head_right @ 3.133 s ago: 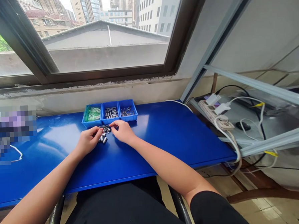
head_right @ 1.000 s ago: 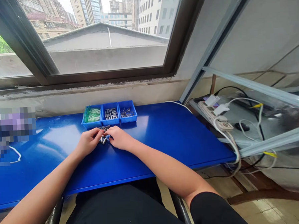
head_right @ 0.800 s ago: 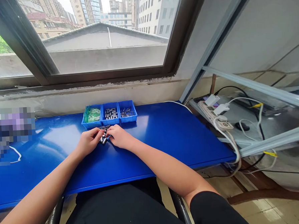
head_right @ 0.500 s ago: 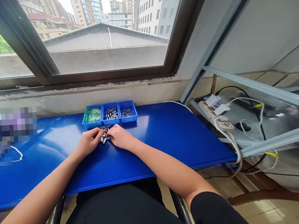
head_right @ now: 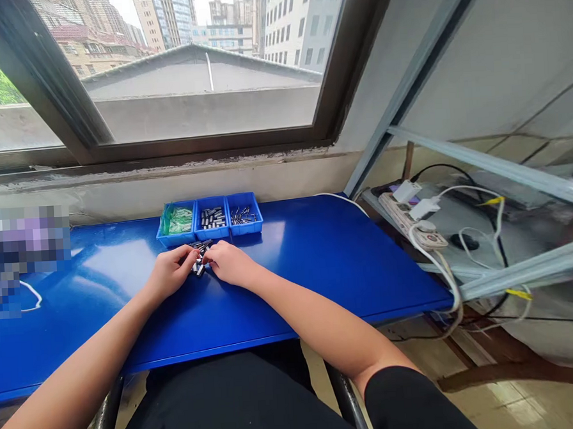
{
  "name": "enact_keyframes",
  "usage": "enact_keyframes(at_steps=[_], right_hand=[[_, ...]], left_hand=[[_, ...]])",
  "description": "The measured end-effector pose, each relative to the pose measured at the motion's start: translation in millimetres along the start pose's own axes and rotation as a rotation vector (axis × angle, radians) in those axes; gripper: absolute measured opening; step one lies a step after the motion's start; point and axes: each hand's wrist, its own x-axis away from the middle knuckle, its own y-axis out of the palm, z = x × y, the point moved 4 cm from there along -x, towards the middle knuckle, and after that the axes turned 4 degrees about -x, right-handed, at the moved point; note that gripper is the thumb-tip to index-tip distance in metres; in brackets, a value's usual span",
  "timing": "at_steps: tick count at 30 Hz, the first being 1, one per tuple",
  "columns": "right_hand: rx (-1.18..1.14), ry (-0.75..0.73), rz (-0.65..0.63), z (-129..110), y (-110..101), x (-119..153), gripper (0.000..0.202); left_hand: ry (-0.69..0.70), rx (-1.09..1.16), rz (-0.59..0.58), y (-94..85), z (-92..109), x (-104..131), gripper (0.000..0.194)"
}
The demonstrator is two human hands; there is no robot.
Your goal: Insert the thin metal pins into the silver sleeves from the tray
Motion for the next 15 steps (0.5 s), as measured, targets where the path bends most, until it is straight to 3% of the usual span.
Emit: enact_keyframes(at_steps=[6, 15], right_hand=[[-0.021, 0.002, 0.018, -2, -1, 1, 0.023], [-0.366, 0.109, 0.366, -8, -16, -1, 0.010]], left_hand=[[0.002, 0.006, -0.006, -0.7, 1, 0, 0.035], [0.007, 0.056, -0.002, 0.6, 1, 1, 0.031]])
